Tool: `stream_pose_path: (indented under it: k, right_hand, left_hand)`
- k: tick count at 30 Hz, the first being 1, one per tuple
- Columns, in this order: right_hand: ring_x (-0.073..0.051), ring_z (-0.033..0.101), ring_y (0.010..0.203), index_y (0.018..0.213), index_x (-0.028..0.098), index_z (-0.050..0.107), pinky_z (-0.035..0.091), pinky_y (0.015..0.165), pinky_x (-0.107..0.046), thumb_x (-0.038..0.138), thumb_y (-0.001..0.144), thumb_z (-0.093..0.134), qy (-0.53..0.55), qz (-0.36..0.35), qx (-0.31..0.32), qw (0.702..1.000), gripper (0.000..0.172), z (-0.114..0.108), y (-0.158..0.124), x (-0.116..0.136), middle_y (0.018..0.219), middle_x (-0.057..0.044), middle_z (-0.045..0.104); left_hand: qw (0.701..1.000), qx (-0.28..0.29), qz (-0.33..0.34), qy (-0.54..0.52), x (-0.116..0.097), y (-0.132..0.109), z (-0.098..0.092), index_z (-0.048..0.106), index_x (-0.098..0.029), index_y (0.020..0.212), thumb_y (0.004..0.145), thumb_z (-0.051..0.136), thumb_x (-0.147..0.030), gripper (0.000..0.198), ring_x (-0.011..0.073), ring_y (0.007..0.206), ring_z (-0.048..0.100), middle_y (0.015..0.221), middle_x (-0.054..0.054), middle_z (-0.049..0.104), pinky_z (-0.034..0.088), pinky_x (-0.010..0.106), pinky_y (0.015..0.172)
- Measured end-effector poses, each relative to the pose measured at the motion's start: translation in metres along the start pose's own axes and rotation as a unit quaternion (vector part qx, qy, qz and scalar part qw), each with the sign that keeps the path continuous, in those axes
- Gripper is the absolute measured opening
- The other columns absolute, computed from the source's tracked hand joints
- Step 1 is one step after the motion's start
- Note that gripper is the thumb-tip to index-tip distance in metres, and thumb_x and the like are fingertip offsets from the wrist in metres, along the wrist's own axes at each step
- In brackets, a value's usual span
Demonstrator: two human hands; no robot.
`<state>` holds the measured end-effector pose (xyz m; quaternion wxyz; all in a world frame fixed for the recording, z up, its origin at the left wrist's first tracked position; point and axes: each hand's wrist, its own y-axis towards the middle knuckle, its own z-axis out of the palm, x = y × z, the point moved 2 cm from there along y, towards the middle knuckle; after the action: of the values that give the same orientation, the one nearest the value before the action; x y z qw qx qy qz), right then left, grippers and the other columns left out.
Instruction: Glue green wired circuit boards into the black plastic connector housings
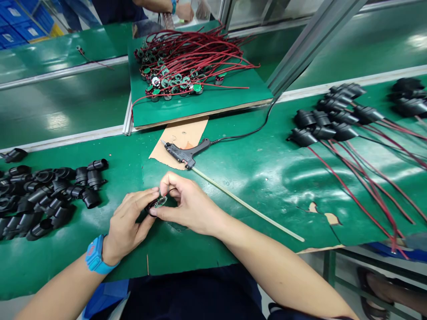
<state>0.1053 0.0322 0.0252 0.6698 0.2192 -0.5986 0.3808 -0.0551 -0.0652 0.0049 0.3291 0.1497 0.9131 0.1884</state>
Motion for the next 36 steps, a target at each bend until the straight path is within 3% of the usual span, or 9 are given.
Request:
stream_pose_path:
  k: [5, 8, 11, 15, 17, 21, 26, 30, 36]
  right_hand:
    - [-0.008, 0.046, 0.067, 0.087, 0.024, 0.04, 0.037, 0.057, -0.02, 0.012, 0.077, 0.07, -0.049, -0.038, -0.004, 0.998, 0.034, 0.003, 0.001, 0.0, 0.076, 0.008, 0.049]
    - [-0.008, 0.044, 0.065, 0.091, 0.023, 0.045, 0.038, 0.055, -0.02, 0.021, 0.08, 0.078, -0.091, -0.049, -0.024, 0.994, 0.034, -0.001, -0.001, 0.006, 0.076, 0.008, 0.047]
    - [-0.011, 0.052, 0.073, 0.109, 0.022, 0.057, 0.046, 0.061, -0.022, 0.033, 0.081, 0.083, -0.181, -0.098, -0.055, 0.977, 0.04, -0.008, -0.006, 0.017, 0.088, 0.003, 0.055]
    - [-0.013, 0.063, 0.078, 0.096, 0.02, 0.068, 0.051, 0.074, -0.025, 0.025, 0.097, 0.066, -0.282, -0.198, -0.082, 0.935, 0.006, -0.011, -0.012, 0.029, 0.087, -0.002, 0.07]
    - [-0.011, 0.062, 0.069, 0.086, 0.019, 0.069, 0.049, 0.067, -0.024, 0.024, 0.098, 0.062, -0.29, -0.186, -0.074, 0.936, 0.015, -0.01, -0.012, 0.028, 0.076, 0.0, 0.069]
    - [-0.012, 0.062, 0.068, 0.092, 0.018, 0.071, 0.048, 0.061, -0.023, 0.033, 0.098, 0.063, -0.229, -0.114, -0.022, 0.967, 0.018, -0.008, -0.009, 0.026, 0.077, -0.001, 0.071]
    - [-0.011, 0.055, 0.064, 0.093, 0.016, 0.072, 0.045, 0.058, -0.023, 0.034, 0.098, 0.061, -0.208, -0.118, 0.01, 0.971, 0.022, -0.012, -0.012, 0.034, 0.075, -0.001, 0.066]
    - [-0.01, 0.05, 0.062, 0.09, 0.016, 0.072, 0.041, 0.057, -0.023, 0.034, 0.095, 0.065, -0.207, -0.129, -0.005, 0.97, 0.02, -0.017, -0.014, 0.036, 0.072, 0.001, 0.059]
    - [-0.009, 0.043, 0.056, 0.08, 0.015, 0.069, 0.034, 0.052, -0.022, 0.044, 0.093, 0.068, -0.195, -0.058, -0.018, 0.979, 0.031, -0.014, -0.012, 0.025, 0.061, 0.005, 0.051]
  left_hand:
    - [0.999, 0.005, 0.022, 0.037, -0.007, 0.0, -0.002, 0.05, -0.021, 0.143, 0.097, 0.056, -0.008, 0.049, 0.0251, 0.119, 0.066, 0.129, 0.014, 0.071, 0.054, 0.039, 0.1]
    - [1.0, -0.004, 0.0, 0.023, -0.009, 0.003, -0.003, 0.049, -0.021, 0.142, 0.098, 0.055, -0.013, 0.045, 0.0255, 0.114, 0.066, 0.124, 0.014, 0.069, 0.055, 0.04, 0.097]
    - [0.999, -0.031, -0.031, 0.004, -0.01, 0.007, -0.004, 0.046, -0.019, 0.137, 0.1, 0.052, -0.02, 0.038, 0.0244, 0.106, 0.063, 0.116, 0.013, 0.063, 0.056, 0.04, 0.09]
    - [0.993, -0.103, -0.062, 0.013, -0.009, 0.01, -0.007, 0.046, -0.021, 0.129, 0.094, 0.068, -0.027, 0.041, 0.0192, 0.091, 0.063, 0.103, 0.007, 0.059, 0.055, 0.033, 0.078]
    - [0.99, -0.129, -0.061, 0.013, -0.008, 0.01, -0.01, 0.046, -0.024, 0.127, 0.09, 0.075, -0.028, 0.047, 0.0148, 0.077, 0.062, 0.092, 0.0, 0.059, 0.053, 0.027, 0.07]
    - [0.992, -0.112, -0.001, 0.059, -0.013, 0.016, -0.019, 0.047, -0.027, 0.128, 0.092, 0.073, -0.026, 0.044, 0.0126, 0.062, 0.06, 0.08, -0.004, 0.063, 0.049, 0.026, 0.061]
    - [0.985, -0.083, 0.05, 0.146, -0.022, 0.03, -0.032, 0.051, -0.026, 0.127, 0.093, 0.071, -0.027, 0.039, 0.0198, 0.079, 0.069, 0.083, 0.0, 0.071, 0.051, 0.033, 0.073]
    - [0.988, -0.084, 0.069, 0.105, -0.021, 0.037, -0.03, 0.052, -0.022, 0.126, 0.094, 0.071, -0.029, 0.038, 0.0168, 0.074, 0.068, 0.088, 0.003, 0.074, 0.053, 0.028, 0.067]
    - [0.99, -0.099, 0.066, 0.079, -0.011, 0.03, -0.026, 0.065, -0.021, 0.117, 0.092, 0.074, -0.024, 0.026, 0.0148, 0.079, 0.072, 0.092, 0.004, 0.075, 0.056, 0.024, 0.075]
